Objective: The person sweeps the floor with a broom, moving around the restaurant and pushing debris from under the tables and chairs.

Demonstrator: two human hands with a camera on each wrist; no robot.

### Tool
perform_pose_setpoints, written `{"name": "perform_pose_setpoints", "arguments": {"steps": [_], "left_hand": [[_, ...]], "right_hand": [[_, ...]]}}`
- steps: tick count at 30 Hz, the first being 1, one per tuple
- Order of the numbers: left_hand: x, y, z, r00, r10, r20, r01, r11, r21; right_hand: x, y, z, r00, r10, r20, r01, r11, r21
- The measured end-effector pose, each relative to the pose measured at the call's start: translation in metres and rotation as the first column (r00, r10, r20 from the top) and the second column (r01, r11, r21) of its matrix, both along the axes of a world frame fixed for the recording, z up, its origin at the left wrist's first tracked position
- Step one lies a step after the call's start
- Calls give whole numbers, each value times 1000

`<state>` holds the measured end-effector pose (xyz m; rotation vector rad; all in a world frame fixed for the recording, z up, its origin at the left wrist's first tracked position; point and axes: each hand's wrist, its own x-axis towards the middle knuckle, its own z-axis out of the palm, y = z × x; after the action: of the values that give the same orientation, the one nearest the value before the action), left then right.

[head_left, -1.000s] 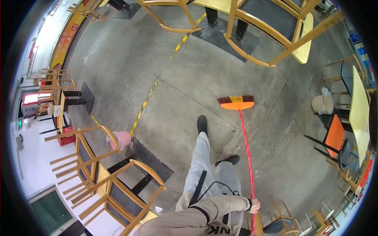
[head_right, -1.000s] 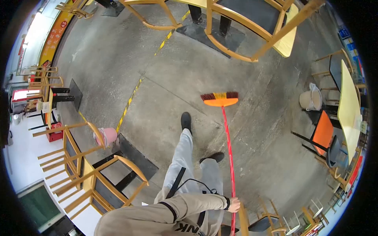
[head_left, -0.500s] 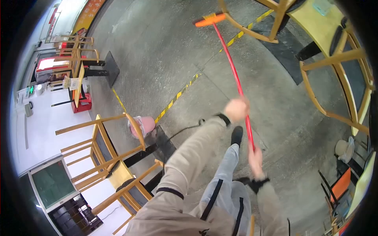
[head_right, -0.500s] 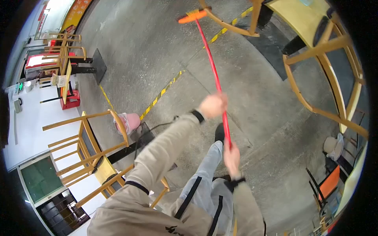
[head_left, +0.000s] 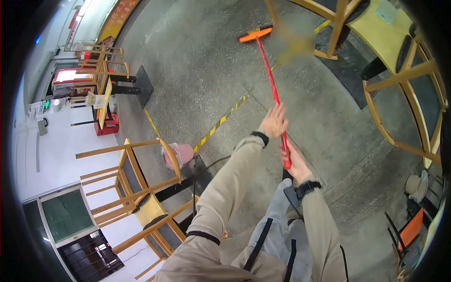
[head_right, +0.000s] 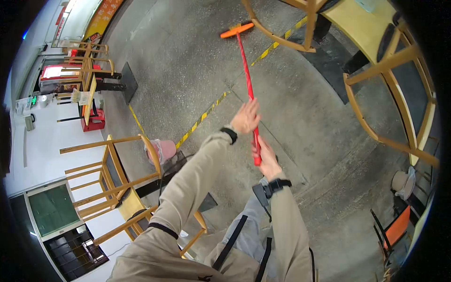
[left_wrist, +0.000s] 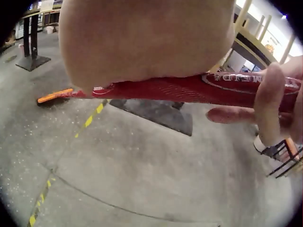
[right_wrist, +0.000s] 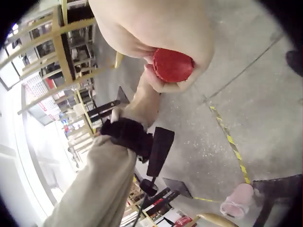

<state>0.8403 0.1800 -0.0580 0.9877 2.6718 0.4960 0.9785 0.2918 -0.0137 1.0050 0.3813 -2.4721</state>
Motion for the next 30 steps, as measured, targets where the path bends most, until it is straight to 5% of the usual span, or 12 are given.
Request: {"name": "perform_pose_setpoints", "arguments": {"steps": [5, 11, 13, 16, 17, 18, 19, 20, 24, 27, 28, 30], "left_hand": [[141, 53, -4, 970, -243, -27, 244, 961, 126], [404, 145, 38, 866, -417, 277, 325, 889, 322], [514, 173, 48, 763, -504, 404, 350, 848, 398], [651, 219, 99, 431, -687, 585, 455, 726, 516], [699, 233, 101, 227, -710, 666, 416, 689, 593], [733, 250, 113, 149, -785, 602, 574, 564, 594], [770, 256, 116, 167, -812, 560, 608, 532, 589], [805, 260, 111, 198, -813, 548, 652, 527, 546], [869, 282, 94, 227, -835, 501, 730, 487, 479], [849, 289, 87, 332, -852, 406, 737, 502, 451], [831, 291, 88, 487, -705, 515, 644, 689, 334], [792, 282, 52, 699, -541, 467, 467, 840, 275]], "right_hand": [[165, 85, 17, 991, 22, 132, -26, 999, 33], [463, 194, 81, 952, 151, 267, -214, 950, 227], [574, 219, 118, 908, 195, 371, -316, 900, 300], [735, 234, 189, 736, 310, 602, -546, 798, 256], [793, 235, 207, 639, 514, 572, -745, 598, 295], [870, 217, 209, 577, 444, 685, -741, 637, 211], [832, 196, 295, 924, -17, 382, -283, 639, 715], [850, 199, 295, 922, -27, 387, -284, 634, 720], [953, 196, 296, 700, 335, 631, -692, 97, 716], [941, 217, 278, 619, 381, 687, -756, 55, 652], [910, 223, 250, 594, 306, 744, -735, -168, 657], [831, 244, 225, 588, 381, 714, -747, -83, 660]]}}
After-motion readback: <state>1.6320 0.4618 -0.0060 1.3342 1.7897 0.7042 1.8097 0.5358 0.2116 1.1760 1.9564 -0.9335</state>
